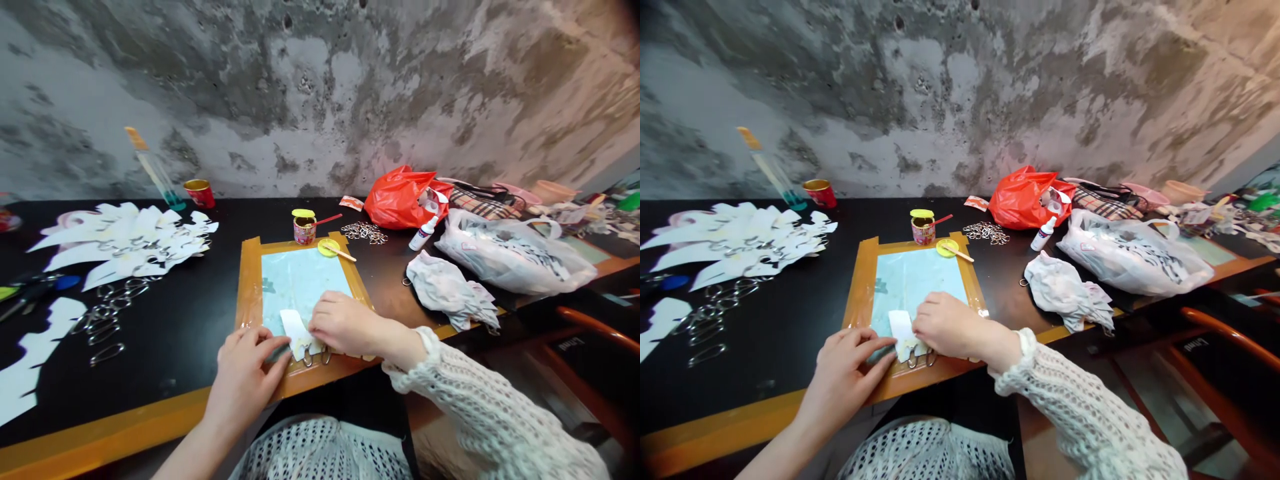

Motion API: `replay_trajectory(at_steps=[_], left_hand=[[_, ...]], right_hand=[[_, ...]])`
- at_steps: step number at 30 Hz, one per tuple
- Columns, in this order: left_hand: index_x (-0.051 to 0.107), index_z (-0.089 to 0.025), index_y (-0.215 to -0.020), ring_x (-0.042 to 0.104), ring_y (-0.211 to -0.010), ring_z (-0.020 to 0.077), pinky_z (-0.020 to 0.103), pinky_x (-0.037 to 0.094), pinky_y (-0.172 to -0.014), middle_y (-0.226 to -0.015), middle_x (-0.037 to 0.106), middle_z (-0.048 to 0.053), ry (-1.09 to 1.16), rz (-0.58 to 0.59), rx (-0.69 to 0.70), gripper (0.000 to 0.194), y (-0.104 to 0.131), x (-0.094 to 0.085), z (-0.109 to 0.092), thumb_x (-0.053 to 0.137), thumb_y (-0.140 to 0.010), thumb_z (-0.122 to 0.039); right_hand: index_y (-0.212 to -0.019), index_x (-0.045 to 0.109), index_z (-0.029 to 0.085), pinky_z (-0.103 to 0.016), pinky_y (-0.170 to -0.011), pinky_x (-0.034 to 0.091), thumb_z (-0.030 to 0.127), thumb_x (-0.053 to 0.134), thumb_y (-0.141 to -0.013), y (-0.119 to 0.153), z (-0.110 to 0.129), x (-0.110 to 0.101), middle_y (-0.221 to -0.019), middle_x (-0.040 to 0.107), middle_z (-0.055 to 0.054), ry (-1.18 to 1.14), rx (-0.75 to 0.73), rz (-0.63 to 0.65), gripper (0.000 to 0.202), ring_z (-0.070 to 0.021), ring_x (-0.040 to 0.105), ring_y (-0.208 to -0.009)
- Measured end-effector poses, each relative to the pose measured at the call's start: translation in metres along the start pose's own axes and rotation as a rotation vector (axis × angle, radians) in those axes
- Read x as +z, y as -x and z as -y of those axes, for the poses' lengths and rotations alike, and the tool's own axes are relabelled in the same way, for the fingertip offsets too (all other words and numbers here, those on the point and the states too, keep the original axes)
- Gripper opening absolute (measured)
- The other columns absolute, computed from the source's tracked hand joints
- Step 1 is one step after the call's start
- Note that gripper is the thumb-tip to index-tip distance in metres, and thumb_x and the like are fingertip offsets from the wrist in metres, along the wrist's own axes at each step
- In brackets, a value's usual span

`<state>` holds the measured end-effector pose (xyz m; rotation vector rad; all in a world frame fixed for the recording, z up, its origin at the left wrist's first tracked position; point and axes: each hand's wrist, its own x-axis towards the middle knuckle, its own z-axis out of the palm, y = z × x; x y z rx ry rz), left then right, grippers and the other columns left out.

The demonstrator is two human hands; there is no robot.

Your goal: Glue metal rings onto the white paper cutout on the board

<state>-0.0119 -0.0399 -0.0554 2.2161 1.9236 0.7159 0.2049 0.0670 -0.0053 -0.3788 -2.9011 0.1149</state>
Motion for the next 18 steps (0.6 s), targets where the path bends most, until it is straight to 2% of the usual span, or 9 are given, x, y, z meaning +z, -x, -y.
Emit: replay_trajectory(at_steps=[3, 7, 13, 18], left_hand=[[0.075, -0.032, -0.095, 0.055, -0.095, 0.0267, 0.045, 0.038, -0.091, -0.092, 0.065, 0.004, -0.007, -0.003, -0.018, 0.020, 0.000, 0.000, -0.002, 0.063, -0.084, -0.043], [0.075, -0.032, -0.094, 0.055, -0.093, 0.0262, 0.044, 0.039, -0.090, -0.090, 0.064, 0.004, -0.001, 0.003, -0.027, 0.019, -0.001, 0.000, -0.005, 0.063, -0.085, -0.042], [0.076, -0.031, -0.093, 0.054, -0.092, 0.0256, 0.044, 0.039, -0.089, -0.090, 0.064, 0.004, 0.023, 0.011, -0.035, 0.017, -0.002, 0.000, -0.004, 0.064, -0.084, -0.040], [0.076, -0.031, -0.094, 0.054, -0.089, 0.0246, 0.042, 0.039, -0.087, -0.089, 0.064, 0.004, 0.026, 0.006, -0.031, 0.018, -0.002, -0.001, -0.004, 0.063, -0.085, -0.040]], right_hand=[[-0.080, 0.066, 0.016, -0.034, -0.074, 0.038, 0.018, 0.058, -0.092, -0.023, -0.002, 0.007, -0.078, 0.066, -0.006, 0.075, -0.131, 0.143, 0.014, -0.0203, 0.049, -0.076], [-0.074, 0.065, 0.016, -0.034, -0.070, 0.035, 0.017, 0.063, -0.089, -0.037, -0.006, 0.010, -0.076, 0.065, -0.006, 0.106, -0.210, 0.253, 0.015, -0.0199, 0.046, -0.073], [-0.076, 0.067, 0.016, -0.035, -0.070, 0.036, 0.017, 0.068, -0.086, -0.043, -0.004, 0.009, -0.077, 0.065, -0.005, 0.111, -0.246, 0.259, 0.010, -0.0214, 0.049, -0.078], [-0.074, 0.067, 0.017, -0.034, -0.070, 0.035, 0.018, 0.066, -0.088, -0.047, 0.000, 0.011, -0.079, 0.066, -0.005, 0.139, -0.298, 0.240, 0.014, -0.0213, 0.051, -0.082]])
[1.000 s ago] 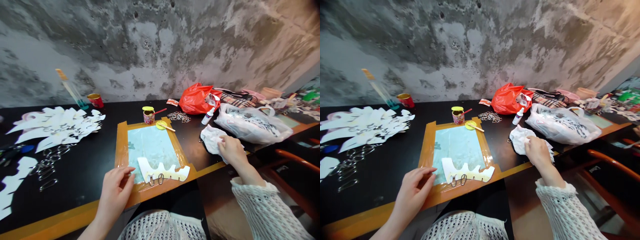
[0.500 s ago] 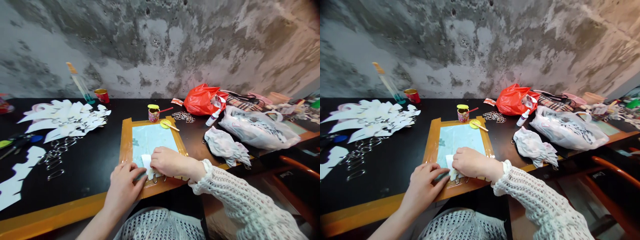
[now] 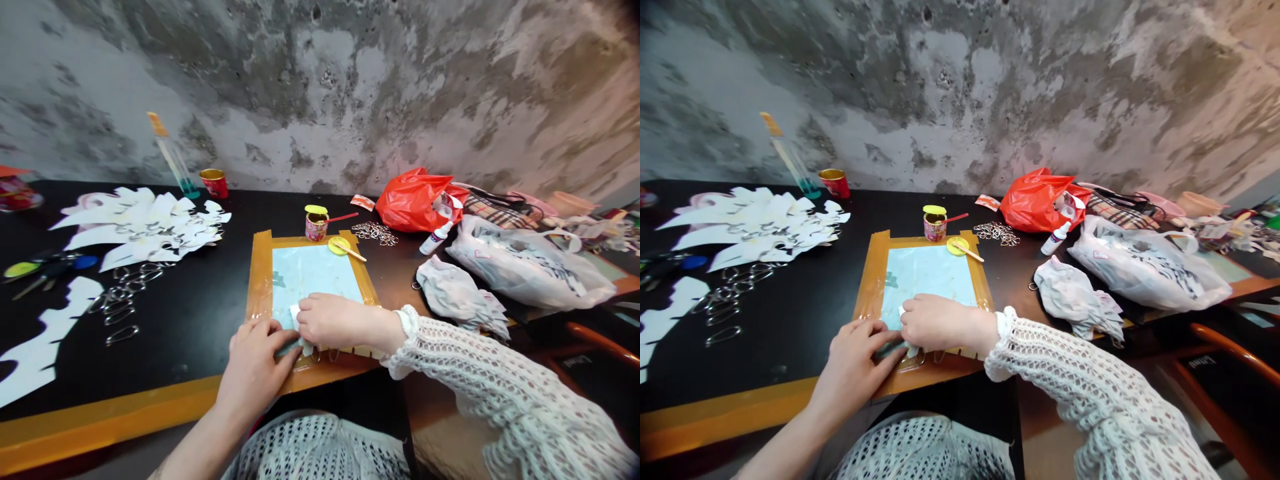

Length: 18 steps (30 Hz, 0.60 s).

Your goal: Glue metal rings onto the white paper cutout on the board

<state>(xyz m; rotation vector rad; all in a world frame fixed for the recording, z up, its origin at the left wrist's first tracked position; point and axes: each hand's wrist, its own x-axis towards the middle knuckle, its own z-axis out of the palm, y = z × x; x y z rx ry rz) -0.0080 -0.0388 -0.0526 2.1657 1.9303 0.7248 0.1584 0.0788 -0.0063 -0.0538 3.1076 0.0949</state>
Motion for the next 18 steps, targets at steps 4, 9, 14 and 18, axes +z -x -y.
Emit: replay_trajectory(at_steps=[4, 9, 14, 18], left_hand=[[0.075, -0.029, -0.090, 0.053, -0.088, 0.0243, 0.042, 0.040, -0.086, -0.089, 0.063, 0.005, -0.020, 0.009, -0.001, 0.022, 0.000, 0.000, 0.001, 0.060, -0.087, -0.046], [0.075, -0.029, -0.089, 0.054, -0.089, 0.0251, 0.042, 0.040, -0.087, -0.090, 0.063, 0.005, -0.021, 0.014, -0.005, 0.024, 0.000, 0.001, 0.003, 0.060, -0.086, -0.048], [0.076, -0.032, -0.095, 0.054, -0.094, 0.0265, 0.043, 0.039, -0.090, -0.091, 0.064, 0.004, -0.035, 0.021, -0.008, 0.020, -0.001, 0.001, 0.004, 0.062, -0.085, -0.044], [0.076, -0.032, -0.095, 0.055, -0.095, 0.0270, 0.044, 0.039, -0.090, -0.092, 0.065, 0.004, -0.038, 0.009, -0.007, 0.020, -0.001, 0.002, 0.003, 0.064, -0.083, -0.043]], right_hand=[[-0.070, 0.066, 0.019, -0.034, -0.071, 0.034, 0.016, 0.063, -0.090, -0.006, 0.002, 0.007, -0.079, 0.067, -0.005, -0.019, -0.013, -0.043, 0.020, -0.0213, 0.052, -0.084], [-0.067, 0.067, 0.018, -0.035, -0.068, 0.034, 0.017, 0.065, -0.087, -0.014, 0.002, 0.005, -0.075, 0.066, -0.006, -0.020, 0.012, 0.001, 0.020, -0.0227, 0.051, -0.083], [-0.074, 0.069, 0.014, -0.033, -0.065, 0.035, 0.022, 0.066, -0.084, -0.004, -0.007, -0.005, -0.074, 0.067, -0.007, -0.083, 0.126, 0.062, 0.012, -0.0202, 0.051, -0.072], [-0.071, 0.067, 0.013, -0.031, -0.072, 0.038, 0.018, 0.059, -0.086, 0.022, -0.017, -0.011, -0.071, 0.066, -0.007, -0.123, 0.352, -0.097, 0.018, -0.0175, 0.049, -0.068]])
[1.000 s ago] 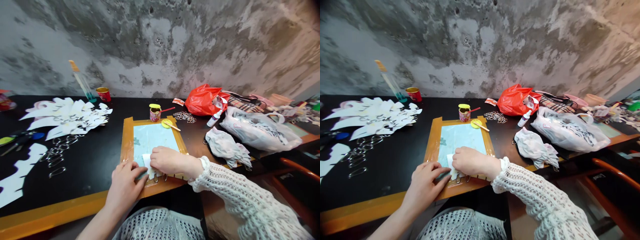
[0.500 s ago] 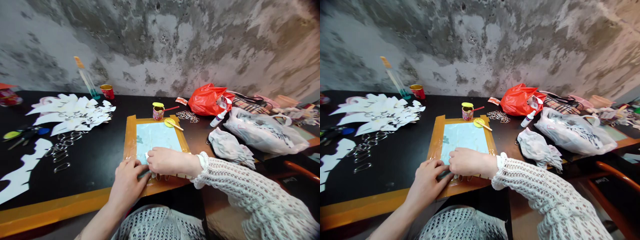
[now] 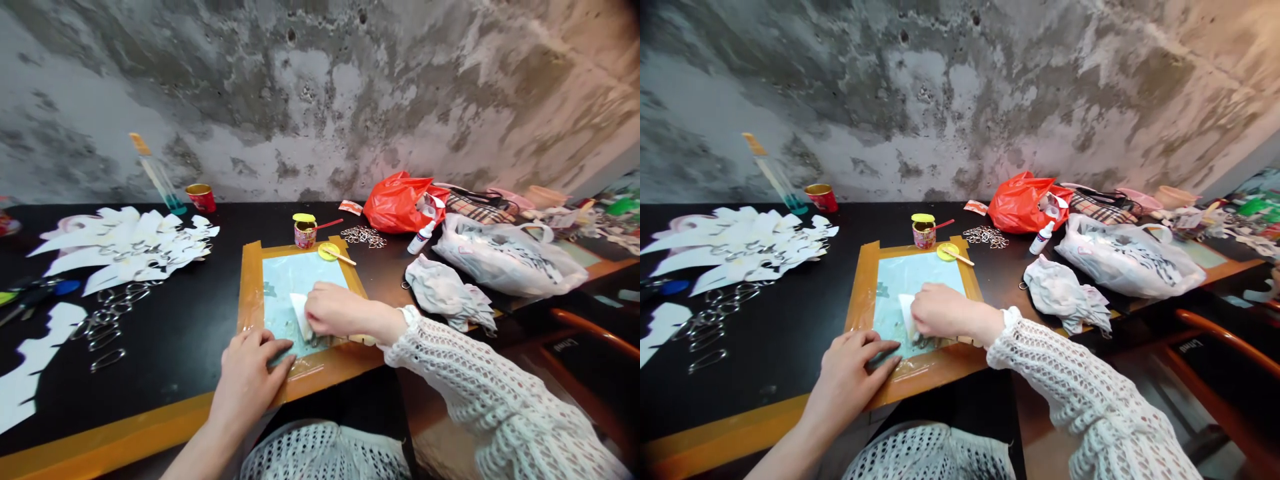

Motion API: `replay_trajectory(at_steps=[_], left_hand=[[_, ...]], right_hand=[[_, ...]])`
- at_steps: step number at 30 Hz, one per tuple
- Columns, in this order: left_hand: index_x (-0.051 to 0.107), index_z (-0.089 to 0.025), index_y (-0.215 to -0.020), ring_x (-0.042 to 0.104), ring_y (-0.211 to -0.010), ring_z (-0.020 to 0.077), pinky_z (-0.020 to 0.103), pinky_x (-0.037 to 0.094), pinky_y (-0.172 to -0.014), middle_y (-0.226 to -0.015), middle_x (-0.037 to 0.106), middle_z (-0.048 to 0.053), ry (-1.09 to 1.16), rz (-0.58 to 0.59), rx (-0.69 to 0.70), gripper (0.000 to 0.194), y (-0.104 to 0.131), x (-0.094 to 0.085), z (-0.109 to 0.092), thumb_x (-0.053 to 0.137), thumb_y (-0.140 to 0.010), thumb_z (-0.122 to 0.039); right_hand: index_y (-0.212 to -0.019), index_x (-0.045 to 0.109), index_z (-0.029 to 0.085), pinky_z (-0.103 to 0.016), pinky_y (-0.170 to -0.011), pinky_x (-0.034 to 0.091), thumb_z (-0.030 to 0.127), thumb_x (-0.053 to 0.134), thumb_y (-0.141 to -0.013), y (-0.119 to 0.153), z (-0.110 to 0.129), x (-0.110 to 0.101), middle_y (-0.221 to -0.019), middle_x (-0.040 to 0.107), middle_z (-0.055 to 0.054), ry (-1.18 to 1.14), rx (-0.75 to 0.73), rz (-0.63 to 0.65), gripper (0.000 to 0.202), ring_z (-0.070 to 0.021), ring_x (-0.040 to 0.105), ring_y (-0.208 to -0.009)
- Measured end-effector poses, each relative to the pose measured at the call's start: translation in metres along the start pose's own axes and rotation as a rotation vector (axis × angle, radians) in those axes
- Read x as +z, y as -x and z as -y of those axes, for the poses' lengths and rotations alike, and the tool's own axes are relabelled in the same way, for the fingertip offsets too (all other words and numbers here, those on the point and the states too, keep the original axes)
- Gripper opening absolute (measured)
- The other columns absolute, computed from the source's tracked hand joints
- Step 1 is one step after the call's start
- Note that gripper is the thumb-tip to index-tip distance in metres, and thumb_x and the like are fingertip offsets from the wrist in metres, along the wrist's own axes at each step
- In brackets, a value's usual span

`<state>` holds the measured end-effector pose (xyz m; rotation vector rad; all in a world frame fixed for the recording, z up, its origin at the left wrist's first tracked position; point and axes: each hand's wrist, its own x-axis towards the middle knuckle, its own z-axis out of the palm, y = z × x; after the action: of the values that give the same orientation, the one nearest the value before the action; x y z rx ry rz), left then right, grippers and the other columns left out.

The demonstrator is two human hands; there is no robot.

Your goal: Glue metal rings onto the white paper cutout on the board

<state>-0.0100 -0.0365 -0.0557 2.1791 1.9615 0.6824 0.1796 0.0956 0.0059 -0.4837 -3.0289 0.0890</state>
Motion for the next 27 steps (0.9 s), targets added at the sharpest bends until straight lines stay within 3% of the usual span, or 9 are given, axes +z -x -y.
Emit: replay_trajectory(at_steps=[4, 10, 12, 14, 18, 27], left_hand=[[0.076, -0.031, -0.093, 0.056, -0.094, 0.0269, 0.043, 0.039, -0.090, -0.092, 0.067, 0.004, 0.018, -0.024, 0.007, 0.020, 0.001, 0.002, 0.004, 0.064, -0.082, -0.043], [0.071, -0.023, -0.094, 0.061, -0.089, 0.0238, 0.038, 0.040, -0.086, -0.088, 0.071, 0.004, 0.113, -0.065, -0.001, 0.028, -0.024, -0.011, 0.008, 0.052, -0.091, -0.044], [0.071, -0.024, -0.094, 0.060, -0.096, 0.0252, 0.039, 0.039, -0.091, -0.093, 0.071, 0.004, 0.085, -0.031, -0.001, 0.030, -0.041, -0.015, 0.002, 0.050, -0.091, -0.044], [0.073, -0.025, -0.093, 0.058, -0.100, 0.0274, 0.040, 0.038, -0.091, -0.095, 0.071, 0.004, 0.038, 0.080, -0.045, 0.029, -0.058, -0.013, -0.005, 0.050, -0.091, -0.044], [0.072, -0.023, -0.080, 0.058, -0.095, 0.0282, 0.038, 0.040, -0.082, -0.089, 0.072, 0.005, 0.031, 0.132, -0.096, 0.022, -0.079, 0.000, -0.013, 0.055, -0.086, -0.037], [0.067, -0.023, -0.074, 0.057, -0.096, 0.0263, 0.035, 0.040, -0.081, -0.088, 0.071, 0.004, 0.039, 0.141, -0.160, 0.023, -0.082, 0.005, -0.013, 0.052, -0.085, -0.034]], right_hand=[[-0.073, 0.066, 0.015, -0.028, -0.072, 0.039, 0.013, 0.058, -0.084, 0.022, -0.016, -0.002, -0.071, 0.066, -0.004, -0.144, 0.171, -0.119, 0.014, -0.0161, 0.050, -0.070], [-0.075, 0.069, 0.014, -0.028, -0.075, 0.040, 0.015, 0.057, -0.086, 0.017, -0.016, 0.011, -0.076, 0.068, -0.007, -0.177, 0.245, -0.055, 0.017, -0.0181, 0.055, -0.075], [-0.077, 0.070, 0.013, -0.029, -0.074, 0.041, 0.015, 0.055, -0.088, 0.009, -0.011, 0.013, -0.077, 0.069, -0.009, -0.163, 0.274, -0.023, 0.019, -0.0194, 0.057, -0.076], [-0.080, 0.070, 0.012, -0.030, -0.073, 0.041, 0.016, 0.053, -0.089, 0.004, -0.007, 0.013, -0.078, 0.069, -0.011, -0.172, 0.294, -0.011, 0.020, -0.0208, 0.058, -0.077], [-0.077, 0.070, 0.011, -0.032, -0.074, 0.040, 0.017, 0.052, -0.089, 0.001, -0.002, 0.013, -0.078, 0.069, -0.013, -0.229, 0.324, -0.030, 0.022, -0.0219, 0.059, -0.077], [-0.072, 0.064, 0.016, -0.023, -0.056, 0.034, 0.017, 0.057, -0.081, 0.005, -0.001, 0.029, -0.070, 0.067, -0.003, -0.451, 0.549, -0.161, 0.012, -0.0122, 0.054, -0.060]])
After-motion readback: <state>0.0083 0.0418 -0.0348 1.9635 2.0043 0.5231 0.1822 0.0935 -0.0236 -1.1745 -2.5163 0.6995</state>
